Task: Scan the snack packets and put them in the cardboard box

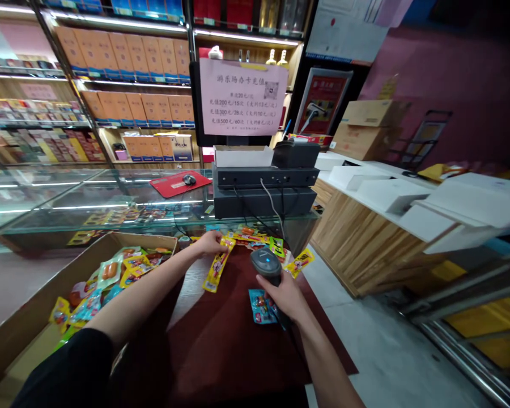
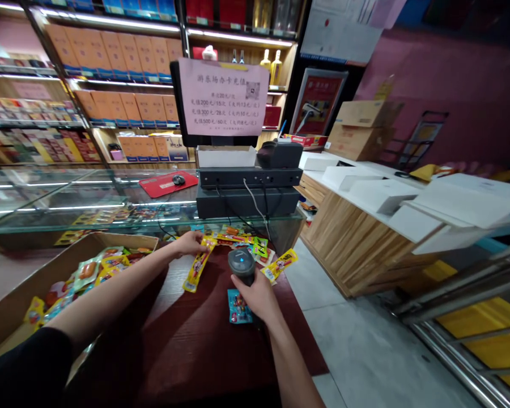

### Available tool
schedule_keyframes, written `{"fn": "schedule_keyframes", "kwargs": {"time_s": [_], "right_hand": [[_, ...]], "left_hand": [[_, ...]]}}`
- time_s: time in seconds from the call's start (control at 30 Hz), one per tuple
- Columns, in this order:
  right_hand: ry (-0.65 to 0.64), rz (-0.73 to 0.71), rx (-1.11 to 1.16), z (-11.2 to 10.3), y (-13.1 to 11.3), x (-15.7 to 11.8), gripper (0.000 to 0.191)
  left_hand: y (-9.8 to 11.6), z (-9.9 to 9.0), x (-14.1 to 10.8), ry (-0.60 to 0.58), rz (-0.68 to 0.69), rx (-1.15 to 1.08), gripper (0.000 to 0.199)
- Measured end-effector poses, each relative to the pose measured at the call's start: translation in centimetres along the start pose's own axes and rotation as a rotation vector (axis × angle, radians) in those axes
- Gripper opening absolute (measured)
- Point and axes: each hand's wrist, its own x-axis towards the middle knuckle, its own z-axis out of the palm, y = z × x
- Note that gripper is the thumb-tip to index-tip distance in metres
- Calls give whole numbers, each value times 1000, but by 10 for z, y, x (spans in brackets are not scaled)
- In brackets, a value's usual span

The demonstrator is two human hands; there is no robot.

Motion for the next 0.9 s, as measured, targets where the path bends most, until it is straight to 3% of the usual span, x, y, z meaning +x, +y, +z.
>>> {"fn": "schedule_keyframes", "kwargs": {"time_s": [0.13, 0.3, 0.43, 0.7, 0.9], "right_hand": [[-69, 42, 27, 20, -11, 5, 35], [-144, 17, 66, 43, -24, 10, 32], [-139, 14, 95, 49, -25, 9, 33], [-42, 11, 52, 34, -24, 5, 37], [-33, -19, 58, 33, -22, 7, 38]], "left_hand": [[-14, -28, -25, 158, -110, -592, 36], [-30, -35, -50, 296, -78, -989, 33], [-34, -32, -54, 321, -33, -1067, 29], [-29, -28, -52, 296, 52, -1176, 24], [-30, -31, -51, 289, 43, -1188, 22]]}}
